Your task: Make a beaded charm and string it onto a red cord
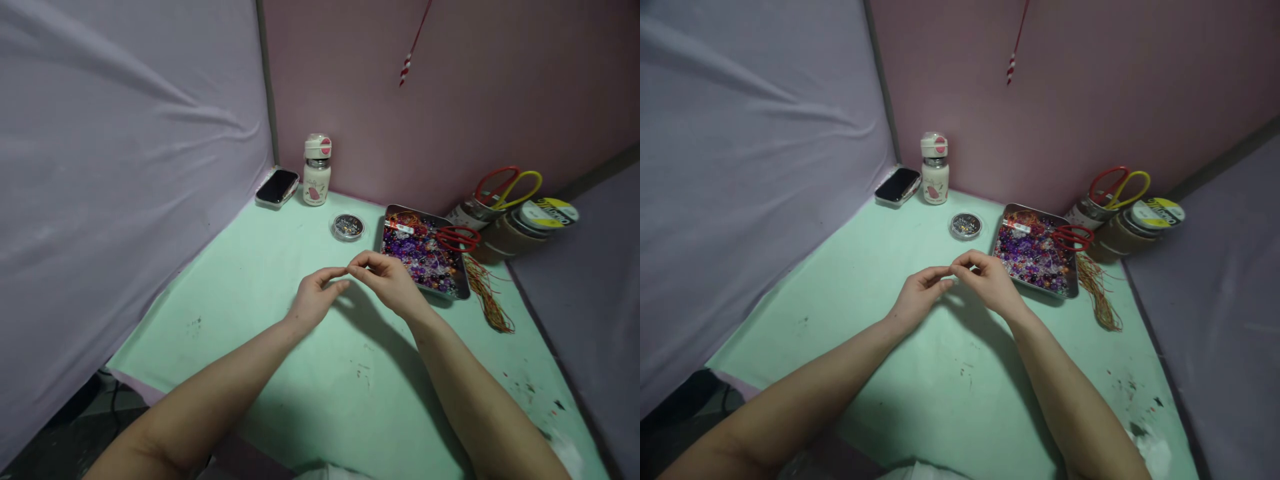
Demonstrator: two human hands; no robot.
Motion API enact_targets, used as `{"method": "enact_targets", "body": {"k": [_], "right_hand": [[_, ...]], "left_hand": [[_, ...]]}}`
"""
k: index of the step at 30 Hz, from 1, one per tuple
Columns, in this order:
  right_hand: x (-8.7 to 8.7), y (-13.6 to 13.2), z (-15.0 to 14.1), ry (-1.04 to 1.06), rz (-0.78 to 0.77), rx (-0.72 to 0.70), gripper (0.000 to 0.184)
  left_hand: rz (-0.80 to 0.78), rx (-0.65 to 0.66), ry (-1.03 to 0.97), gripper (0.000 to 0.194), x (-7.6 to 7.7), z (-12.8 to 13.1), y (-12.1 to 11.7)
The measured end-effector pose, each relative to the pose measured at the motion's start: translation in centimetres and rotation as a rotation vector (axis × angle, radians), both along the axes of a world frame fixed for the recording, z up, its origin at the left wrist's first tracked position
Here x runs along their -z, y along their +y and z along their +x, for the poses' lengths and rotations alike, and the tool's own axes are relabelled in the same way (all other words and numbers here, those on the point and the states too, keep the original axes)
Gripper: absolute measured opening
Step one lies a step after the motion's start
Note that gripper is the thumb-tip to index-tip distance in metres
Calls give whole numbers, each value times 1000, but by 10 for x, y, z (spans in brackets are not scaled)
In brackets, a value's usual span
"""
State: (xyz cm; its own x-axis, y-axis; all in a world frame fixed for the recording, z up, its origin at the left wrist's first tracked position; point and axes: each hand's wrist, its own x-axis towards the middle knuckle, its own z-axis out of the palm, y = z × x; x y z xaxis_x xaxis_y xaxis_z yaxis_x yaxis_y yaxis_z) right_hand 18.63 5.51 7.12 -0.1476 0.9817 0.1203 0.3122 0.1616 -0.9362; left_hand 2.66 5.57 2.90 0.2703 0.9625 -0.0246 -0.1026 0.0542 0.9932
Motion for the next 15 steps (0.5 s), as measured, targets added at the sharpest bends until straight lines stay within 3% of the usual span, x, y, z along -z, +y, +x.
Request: {"method": "enact_targets", "body": {"k": [7, 15], "right_hand": [[3, 0, -1, 62, -48, -21, 17], [8, 4, 1, 133, -100, 136, 36]], "left_hand": [[-37, 14, 52, 20, -4, 0, -2], [-232, 36, -143, 26, 0, 2, 1]]}}
